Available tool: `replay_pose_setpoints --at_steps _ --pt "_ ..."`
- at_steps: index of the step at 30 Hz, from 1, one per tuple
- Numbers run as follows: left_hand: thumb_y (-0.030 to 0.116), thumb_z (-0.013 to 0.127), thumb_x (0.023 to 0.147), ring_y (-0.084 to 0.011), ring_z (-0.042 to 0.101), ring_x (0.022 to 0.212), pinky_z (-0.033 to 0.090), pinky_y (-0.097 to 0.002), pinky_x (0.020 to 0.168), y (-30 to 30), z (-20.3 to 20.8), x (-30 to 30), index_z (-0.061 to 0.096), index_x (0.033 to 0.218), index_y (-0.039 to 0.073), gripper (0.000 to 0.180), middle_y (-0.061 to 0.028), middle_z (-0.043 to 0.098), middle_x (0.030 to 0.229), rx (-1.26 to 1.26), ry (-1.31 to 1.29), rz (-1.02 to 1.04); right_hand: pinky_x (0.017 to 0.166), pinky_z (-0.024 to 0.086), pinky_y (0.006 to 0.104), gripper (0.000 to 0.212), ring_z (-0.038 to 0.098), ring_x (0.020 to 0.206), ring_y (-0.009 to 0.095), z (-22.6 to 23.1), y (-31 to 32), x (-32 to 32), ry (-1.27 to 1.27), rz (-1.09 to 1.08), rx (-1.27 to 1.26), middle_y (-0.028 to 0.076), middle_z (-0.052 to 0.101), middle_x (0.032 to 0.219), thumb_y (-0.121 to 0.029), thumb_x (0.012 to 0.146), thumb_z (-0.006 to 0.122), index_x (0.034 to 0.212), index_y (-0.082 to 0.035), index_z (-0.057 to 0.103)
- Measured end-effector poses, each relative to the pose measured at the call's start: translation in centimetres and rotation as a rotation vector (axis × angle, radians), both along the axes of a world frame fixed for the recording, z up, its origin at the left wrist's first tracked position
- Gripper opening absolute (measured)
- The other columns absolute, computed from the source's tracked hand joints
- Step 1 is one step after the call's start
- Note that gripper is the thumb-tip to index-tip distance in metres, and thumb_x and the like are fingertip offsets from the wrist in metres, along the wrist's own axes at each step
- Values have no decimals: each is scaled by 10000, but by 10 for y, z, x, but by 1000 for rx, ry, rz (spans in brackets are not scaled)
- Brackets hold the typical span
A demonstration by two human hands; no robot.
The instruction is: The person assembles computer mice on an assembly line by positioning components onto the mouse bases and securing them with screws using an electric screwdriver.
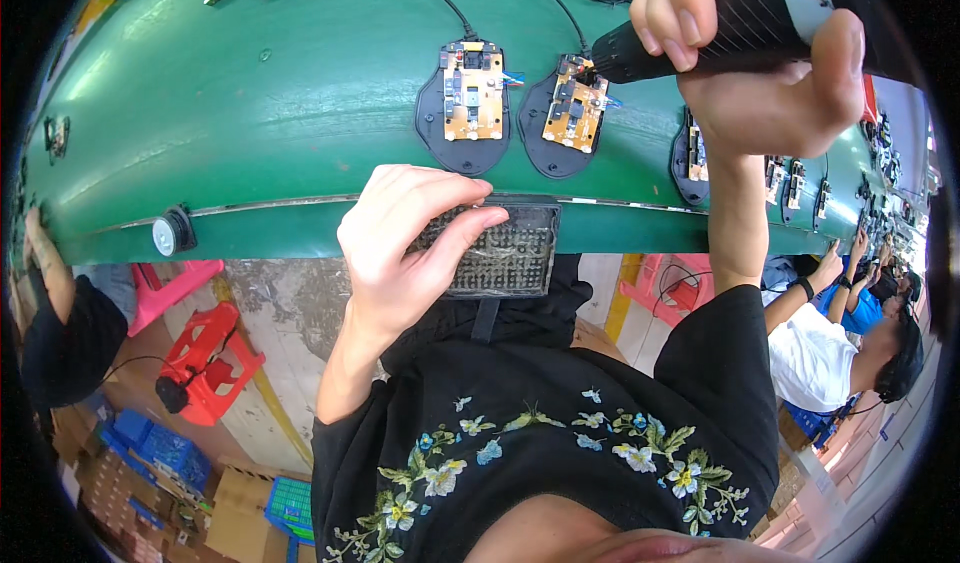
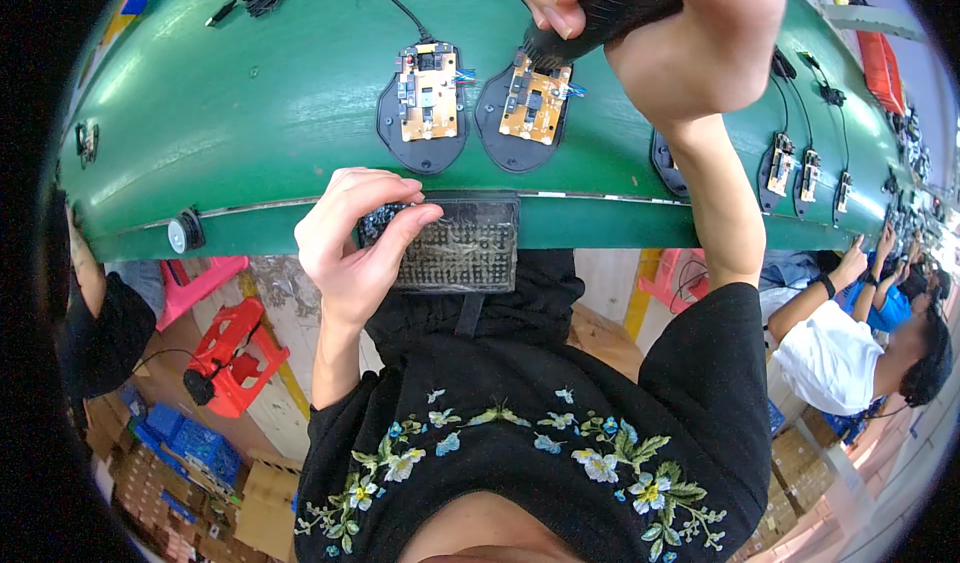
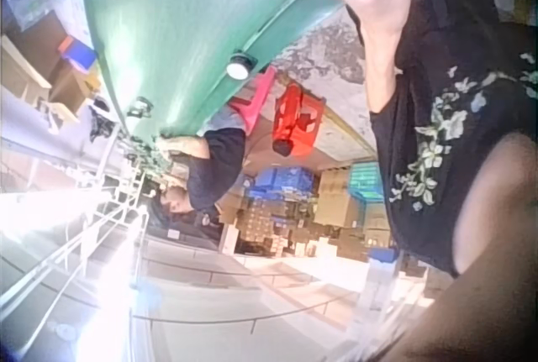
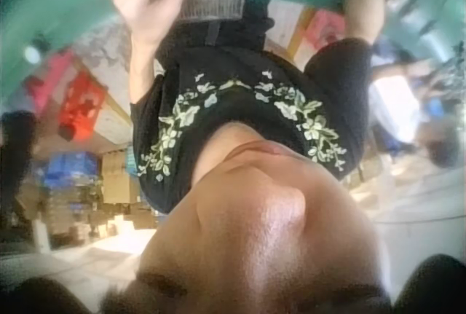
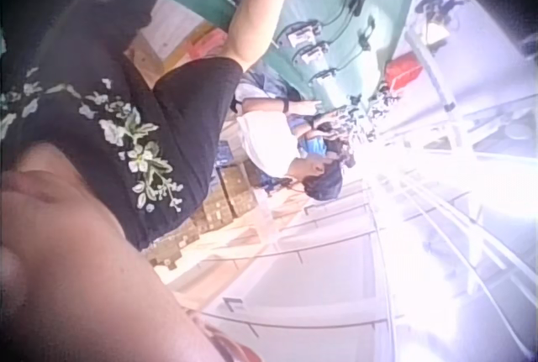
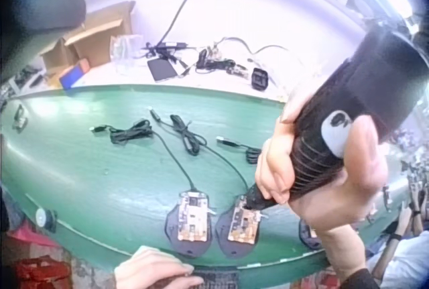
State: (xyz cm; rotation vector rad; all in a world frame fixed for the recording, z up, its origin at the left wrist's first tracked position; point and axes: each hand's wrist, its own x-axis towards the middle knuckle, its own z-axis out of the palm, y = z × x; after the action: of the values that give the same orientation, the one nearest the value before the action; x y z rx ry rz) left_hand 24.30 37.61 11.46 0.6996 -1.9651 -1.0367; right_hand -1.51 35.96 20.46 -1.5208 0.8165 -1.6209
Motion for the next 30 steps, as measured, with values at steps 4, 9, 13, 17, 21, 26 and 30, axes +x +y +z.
replay_pose_setpoints --at_steps 4,9,13,17,21,26,30 --pt "-70 859 699 -245 697 801 535 -334 745 0 -2 -2 728 929 -17 270 -115 742 850 -15 7 39 509 451 337 697 511 505 172 -3 0 14 -327 -51 149 100 533 639 -669 972 517 1134 8 477" --pt "-25 871 704 -243 702 784 524 -335 726 -4 3 -11 732 921 10 261 -93 746 858 -5 23 44 521 461 337 720 518 502 175 4 6 16 -220 -212 300 98 534 635 -674 969 520 1151 22 490" --pt "-18 900 669 -240 701 772 535 -336 735 -6 5 -17 726 894 4 285 -94 738 831 -98 18 -11 565 449 313 595 518 550 141 -7 -17 -64 -35 251 -22 45 554 701 -603 964 542 1135 -33 554" --pt "4 914 655 -242 698 754 533 -336 727 -4 1 -25 725 875 17 290 -89 732 817 -150 52 -35 671 477 238 178 603 665 86 21 26 -73 -73 304 -58 7 652 796 -279 918 717 900 -117 644" --pt "-8 909 655 -240 702 748 537 -335 716 -1 1 -29 730 880 17 289 -84 735 819 -170 59 -12 648 576 219 198 684 690 104 32 33 -49 -70 516 -11 37 701 787 -35 867 751 699 -114 683" --pt "-40 887 663 -244 712 750 546 -336 713 2 2 -35 734 907 6 291 -91 747 844 -166 82 -27 684 629 232 117 713 683 155 32 12 -42 41 910 52 63 730 790 4 852 759 756 -60 745" --pt "-54 870 674 -250 717 754 554 -340 716 3 2 -33 739 929 -6 291 -101 752 855 -160 80 -52 679 636 251 70 717 674 160 23 17 -37 -36 877 -1 58 733 801 -20 869 756 803 -42 747"
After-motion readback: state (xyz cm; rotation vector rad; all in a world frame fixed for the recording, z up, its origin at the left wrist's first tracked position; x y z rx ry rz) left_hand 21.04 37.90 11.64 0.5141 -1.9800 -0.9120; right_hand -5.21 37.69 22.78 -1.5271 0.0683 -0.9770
